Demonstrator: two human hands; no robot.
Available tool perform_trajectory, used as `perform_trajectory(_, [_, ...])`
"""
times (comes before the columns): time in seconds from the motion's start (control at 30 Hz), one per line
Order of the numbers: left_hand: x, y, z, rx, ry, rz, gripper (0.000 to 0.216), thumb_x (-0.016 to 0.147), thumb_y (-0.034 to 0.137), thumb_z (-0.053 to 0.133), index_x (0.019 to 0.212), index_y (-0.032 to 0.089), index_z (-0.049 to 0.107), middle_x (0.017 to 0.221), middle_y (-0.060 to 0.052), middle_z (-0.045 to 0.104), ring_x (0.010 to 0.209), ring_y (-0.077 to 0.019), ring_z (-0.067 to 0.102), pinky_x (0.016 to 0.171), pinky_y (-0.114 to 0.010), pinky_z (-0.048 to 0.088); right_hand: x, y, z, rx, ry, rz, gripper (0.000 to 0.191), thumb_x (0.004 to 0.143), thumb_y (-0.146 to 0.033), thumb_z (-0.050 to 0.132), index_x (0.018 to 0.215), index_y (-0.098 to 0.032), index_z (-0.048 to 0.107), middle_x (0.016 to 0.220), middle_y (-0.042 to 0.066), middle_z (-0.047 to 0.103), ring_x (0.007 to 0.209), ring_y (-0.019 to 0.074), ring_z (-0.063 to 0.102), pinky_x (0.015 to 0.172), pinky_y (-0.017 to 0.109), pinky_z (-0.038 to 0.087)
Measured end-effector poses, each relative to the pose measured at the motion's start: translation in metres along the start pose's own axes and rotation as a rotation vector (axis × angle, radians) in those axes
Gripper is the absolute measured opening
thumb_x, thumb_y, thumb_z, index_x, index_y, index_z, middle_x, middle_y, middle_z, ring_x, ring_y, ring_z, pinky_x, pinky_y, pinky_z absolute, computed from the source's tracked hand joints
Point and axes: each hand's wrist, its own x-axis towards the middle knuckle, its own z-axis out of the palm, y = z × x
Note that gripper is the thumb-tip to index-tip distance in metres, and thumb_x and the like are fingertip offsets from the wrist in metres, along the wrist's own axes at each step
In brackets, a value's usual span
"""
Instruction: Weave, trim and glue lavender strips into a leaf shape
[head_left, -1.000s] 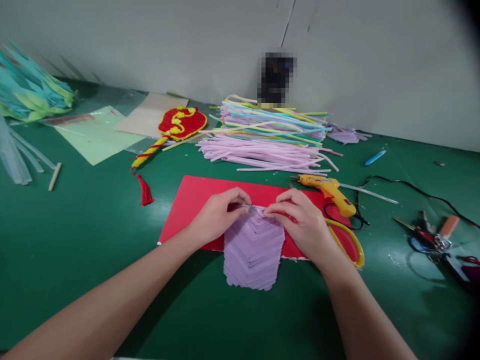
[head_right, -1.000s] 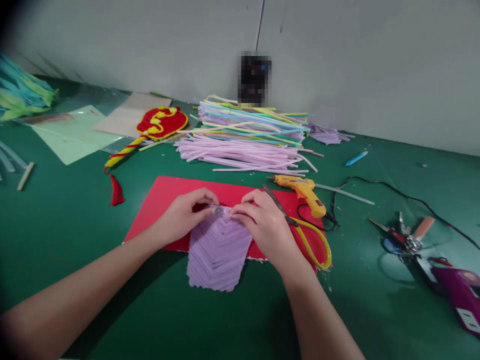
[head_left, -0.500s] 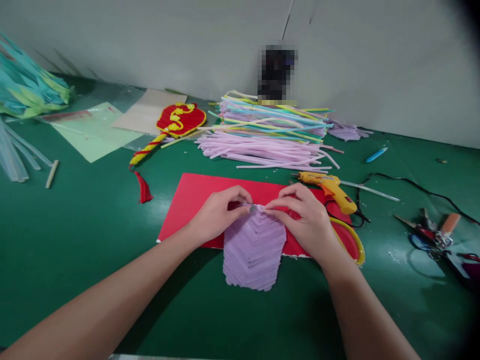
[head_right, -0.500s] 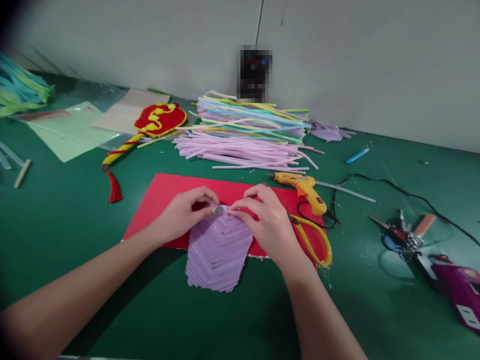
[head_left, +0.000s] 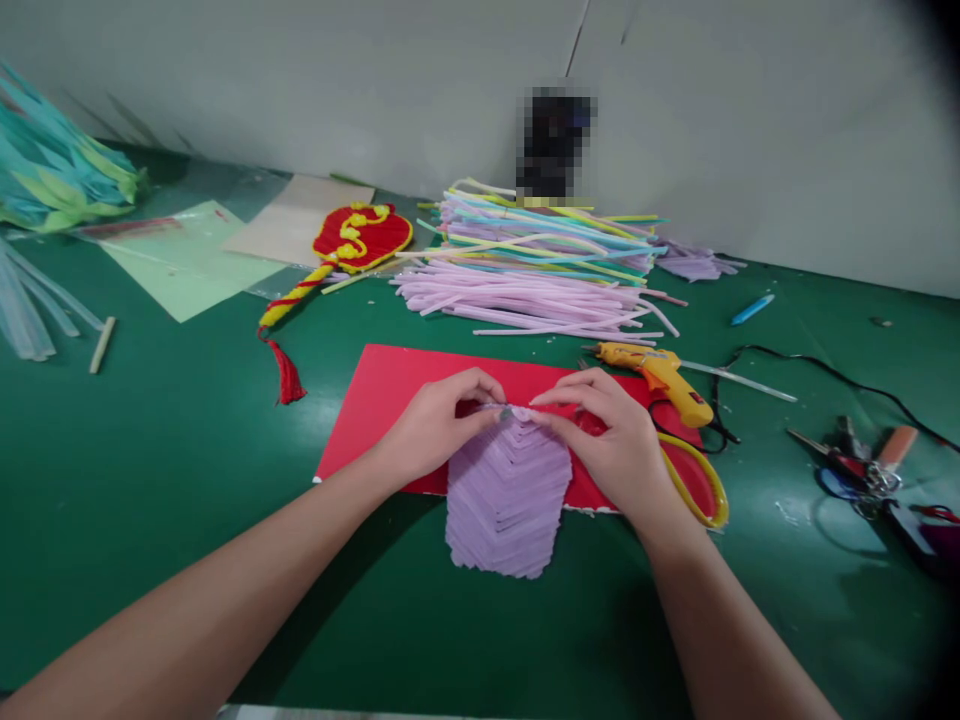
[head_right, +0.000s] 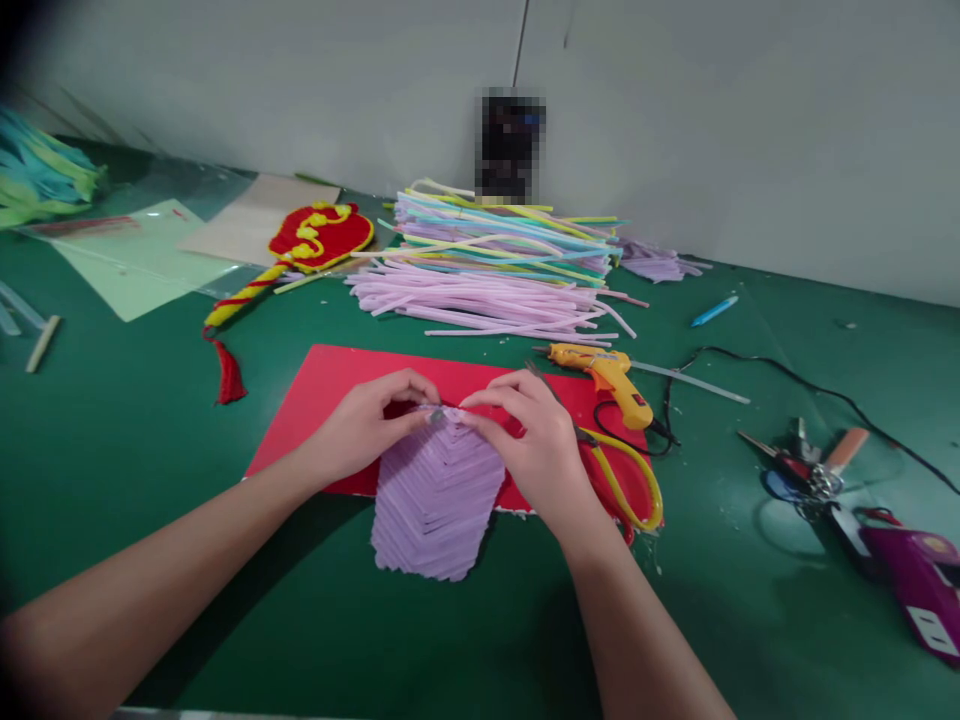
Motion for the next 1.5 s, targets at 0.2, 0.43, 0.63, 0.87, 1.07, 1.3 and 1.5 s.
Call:
perform_trajectory(0.2, [-0.0001, 0.0, -0.0002, 0.017, -0.004, 0.01, 0.012, 0.081, 0.025, 0.055, 0.093, 0.022, 0.058, 0.093, 0.0, 0.067, 0.088, -0.0143, 0.063, 0.079, -0.027, 0.048, 0.0014, 0.0019, 0.0028, 0.075, -0.02, 0.046, 0.001, 0.078, -0.025, 0.065, 0.079, -0.024, 0.066, 0.082, 0.002, 0.06, 0.081, 0.0161, 0.058, 0.074, 0.031, 0.047])
perform_trajectory(0.43, [0.0004, 0.0004, -0.0016, 0.107, -0.011, 0.036, 0.019, 0.081, 0.028, 0.056, 0.099, 0.025, 0.064, 0.102, 0.001, 0.068, 0.096, -0.0158, 0.061, 0.087, -0.028, 0.045, 0.0022, 0.0043, 0.0043, 0.108, -0.047, 0.067, 0.004, 0.08, -0.021, 0.062, 0.075, -0.022, 0.063, 0.079, 0.001, 0.06, 0.079, 0.0149, 0.057, 0.075, 0.029, 0.045])
perform_trajectory(0.63, [-0.0001, 0.0015, -0.0022, 0.135, -0.011, 0.035, 0.019, 0.081, 0.033, 0.058, 0.096, 0.024, 0.066, 0.1, 0.001, 0.069, 0.094, -0.0161, 0.061, 0.085, -0.027, 0.045, 0.0019, 0.0042, 0.005, 0.083, -0.067, 0.035, 0.006, 0.082, -0.021, 0.06, 0.076, -0.022, 0.062, 0.08, 0.001, 0.059, 0.081, 0.0158, 0.056, 0.076, 0.031, 0.044])
perform_trajectory(0.87, [-0.0002, 0.0049, -0.0018, 0.141, -0.003, 0.024, 0.021, 0.08, 0.037, 0.058, 0.092, 0.023, 0.066, 0.095, 0.0, 0.069, 0.089, -0.016, 0.062, 0.082, -0.027, 0.046, 0.001, 0.0054, 0.0087, -0.001, -0.036, -0.041, 0.005, 0.082, -0.02, 0.059, 0.078, -0.023, 0.061, 0.081, 0.001, 0.059, 0.083, 0.0166, 0.056, 0.078, 0.032, 0.043])
perform_trajectory(1.07, [0.0002, 0.0045, -0.0015, 0.155, 0.005, 0.03, 0.016, 0.081, 0.033, 0.057, 0.09, 0.022, 0.066, 0.093, 0.001, 0.069, 0.087, -0.0145, 0.062, 0.08, -0.025, 0.046, 0.0, 0.0046, 0.0091, -0.016, -0.025, -0.048, 0.005, 0.082, -0.022, 0.059, 0.078, -0.024, 0.062, 0.081, 0.001, 0.059, 0.082, 0.0168, 0.056, 0.076, 0.032, 0.044])
perform_trajectory(1.3, [0.0, 0.0025, -0.0011, 0.154, 0.013, 0.029, 0.014, 0.081, 0.027, 0.056, 0.089, 0.022, 0.066, 0.092, 0.001, 0.069, 0.086, -0.0145, 0.062, 0.08, -0.026, 0.046, -0.0003, 0.0034, 0.0092, -0.02, -0.002, -0.039, 0.005, 0.081, -0.025, 0.061, 0.078, -0.024, 0.065, 0.081, 0.001, 0.06, 0.081, 0.0168, 0.057, 0.077, 0.033, 0.045])
perform_trajectory(1.5, [-0.0004, 0.0019, -0.0013, 0.124, 0.022, 0.043, 0.012, 0.081, 0.026, 0.057, 0.088, 0.022, 0.066, 0.09, 0.002, 0.069, 0.085, -0.013, 0.062, 0.079, -0.024, 0.046, 0.0005, -0.0021, 0.0038, 0.112, 0.025, 0.061, 0.006, 0.079, -0.028, 0.063, 0.083, -0.025, 0.067, 0.085, 0.002, 0.063, 0.084, 0.0174, 0.059, 0.078, 0.033, 0.047])
